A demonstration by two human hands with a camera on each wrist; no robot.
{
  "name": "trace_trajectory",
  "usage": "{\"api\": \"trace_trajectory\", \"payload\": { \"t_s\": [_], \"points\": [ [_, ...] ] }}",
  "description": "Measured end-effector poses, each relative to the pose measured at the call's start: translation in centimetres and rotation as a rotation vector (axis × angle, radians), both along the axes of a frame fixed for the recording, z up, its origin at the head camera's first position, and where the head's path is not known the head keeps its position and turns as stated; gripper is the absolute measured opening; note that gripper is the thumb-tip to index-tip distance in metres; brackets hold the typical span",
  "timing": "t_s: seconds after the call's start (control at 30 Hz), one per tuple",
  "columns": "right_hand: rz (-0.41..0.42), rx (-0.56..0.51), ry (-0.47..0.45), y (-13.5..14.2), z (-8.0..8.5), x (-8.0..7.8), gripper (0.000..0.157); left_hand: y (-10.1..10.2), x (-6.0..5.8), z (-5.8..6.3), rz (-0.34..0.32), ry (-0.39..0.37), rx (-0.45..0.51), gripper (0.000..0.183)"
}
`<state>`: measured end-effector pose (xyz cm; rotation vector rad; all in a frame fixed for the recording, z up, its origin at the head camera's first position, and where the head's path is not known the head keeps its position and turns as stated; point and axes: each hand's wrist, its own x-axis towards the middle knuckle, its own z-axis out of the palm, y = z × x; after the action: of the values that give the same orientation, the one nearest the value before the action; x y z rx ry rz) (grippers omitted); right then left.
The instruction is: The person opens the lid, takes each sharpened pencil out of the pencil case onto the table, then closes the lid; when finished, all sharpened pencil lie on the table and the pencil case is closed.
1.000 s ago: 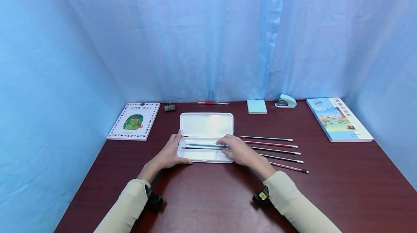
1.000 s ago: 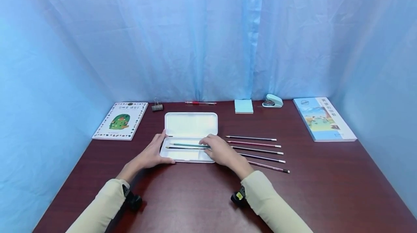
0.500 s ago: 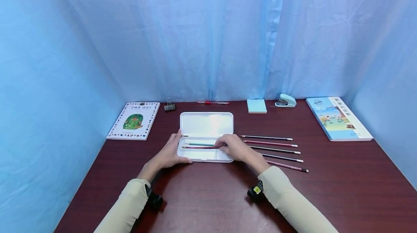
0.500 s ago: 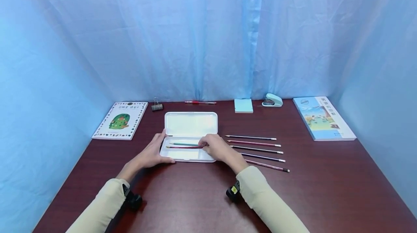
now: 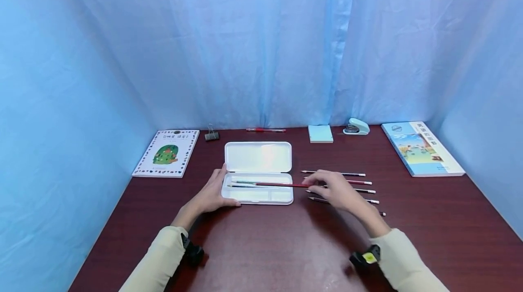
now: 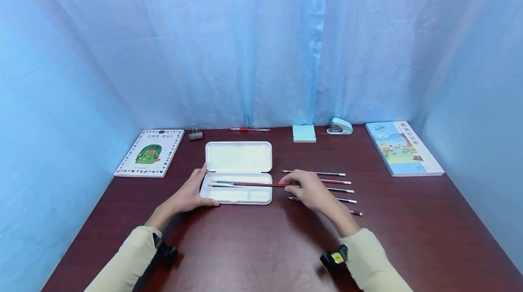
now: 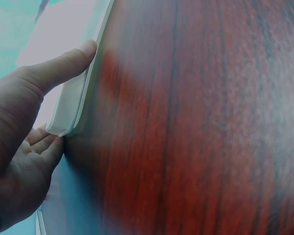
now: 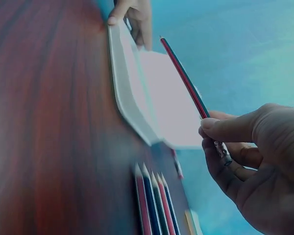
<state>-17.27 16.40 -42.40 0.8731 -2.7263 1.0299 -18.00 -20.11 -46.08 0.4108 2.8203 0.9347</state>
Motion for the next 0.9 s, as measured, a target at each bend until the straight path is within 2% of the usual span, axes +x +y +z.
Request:
{"api": "trace_trajectory", "payload": {
  "t_s": [0.17, 0.33, 0.47, 0.67, 0.9],
  "points": [
    [-0.06, 0.037, 0.012, 4.4, -0.4, 2.6, 0.018, 0.0, 0.1, -0.1, 0.003, 0.02, -0.002, 0.126],
    [-0.146, 0.065, -0.036, 7.9, -1.6, 5.4, 0.02, 0.0, 0.1, 0.0, 0.001, 0.01, -0.005, 0.126],
    [-0.213, 0.083, -0.054, 9.9, -2.5, 7.0, 0.02, 0.1, 0.1, 0.0, -0.004, 0.015, -0.007, 0.126],
    [-0.299, 0.109, 0.021, 11.5, -3.9, 7.8, 0.021, 0.0, 0.0, 0.0, -0.022, 0.039, -0.009, 0.125],
    [-0.337, 0.087, 0.111, 11.9, -4.6, 7.9, 0.024, -0.1, 0.0, 0.0, -0.019, 0.028, 0.002, 0.126]
  ]
}}
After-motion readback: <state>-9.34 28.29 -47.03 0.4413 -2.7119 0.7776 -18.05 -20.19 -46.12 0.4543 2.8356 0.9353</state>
